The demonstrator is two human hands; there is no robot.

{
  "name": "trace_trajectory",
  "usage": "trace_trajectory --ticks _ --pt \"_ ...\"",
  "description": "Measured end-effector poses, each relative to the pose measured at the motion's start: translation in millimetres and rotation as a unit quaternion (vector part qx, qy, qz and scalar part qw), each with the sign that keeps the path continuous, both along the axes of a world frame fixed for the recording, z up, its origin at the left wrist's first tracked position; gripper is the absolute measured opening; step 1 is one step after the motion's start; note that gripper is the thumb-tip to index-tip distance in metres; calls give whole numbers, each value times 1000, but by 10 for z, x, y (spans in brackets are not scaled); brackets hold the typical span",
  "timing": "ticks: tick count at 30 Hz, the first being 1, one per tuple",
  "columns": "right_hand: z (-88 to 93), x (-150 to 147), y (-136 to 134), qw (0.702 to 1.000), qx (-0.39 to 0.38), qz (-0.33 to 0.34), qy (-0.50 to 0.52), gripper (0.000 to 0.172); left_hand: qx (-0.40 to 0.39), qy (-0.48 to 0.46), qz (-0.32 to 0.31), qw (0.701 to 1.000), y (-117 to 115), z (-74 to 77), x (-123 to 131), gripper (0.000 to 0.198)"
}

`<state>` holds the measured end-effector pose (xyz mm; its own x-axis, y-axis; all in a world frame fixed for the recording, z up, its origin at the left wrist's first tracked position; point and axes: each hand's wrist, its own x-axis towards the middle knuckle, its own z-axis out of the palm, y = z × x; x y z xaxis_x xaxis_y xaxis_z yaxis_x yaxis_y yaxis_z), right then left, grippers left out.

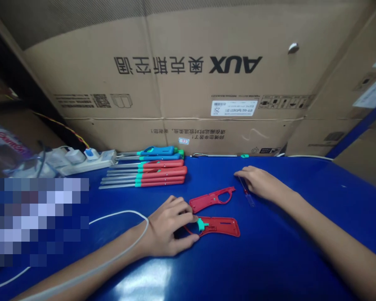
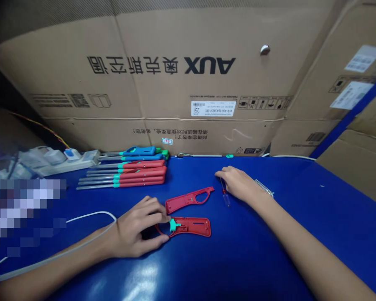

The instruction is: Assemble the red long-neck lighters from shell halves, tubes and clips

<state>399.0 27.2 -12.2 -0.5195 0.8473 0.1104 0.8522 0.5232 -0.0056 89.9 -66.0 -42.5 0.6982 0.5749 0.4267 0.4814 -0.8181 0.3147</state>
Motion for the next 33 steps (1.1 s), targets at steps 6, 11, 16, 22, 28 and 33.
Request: trace_trajectory --ticks 6,11,16,22,28,33 --pt "182 -512 457 999 18 -35 -18 28 -2 29 14 999 -9 8 5 28" --pt "99 -1028 830 996 3 -74 -44 31 -6 43 29 999 -28 19 -2 30" --pt "-4 -1308 960 995 0 -92 -46 34 -5 54 32 998 -27 17 -2 32" --pt "167 -1194 807 995 39 -92 22 26 -12 62 35 997 -26 22 -12 33" --pt "542 -869 470 980 95 -65 159 13 -27 55 26 998 -25 28 -12 37" --pt "892 -779 98 910 7 3 414 18 15 -60 40 997 -17 66 -9 31"
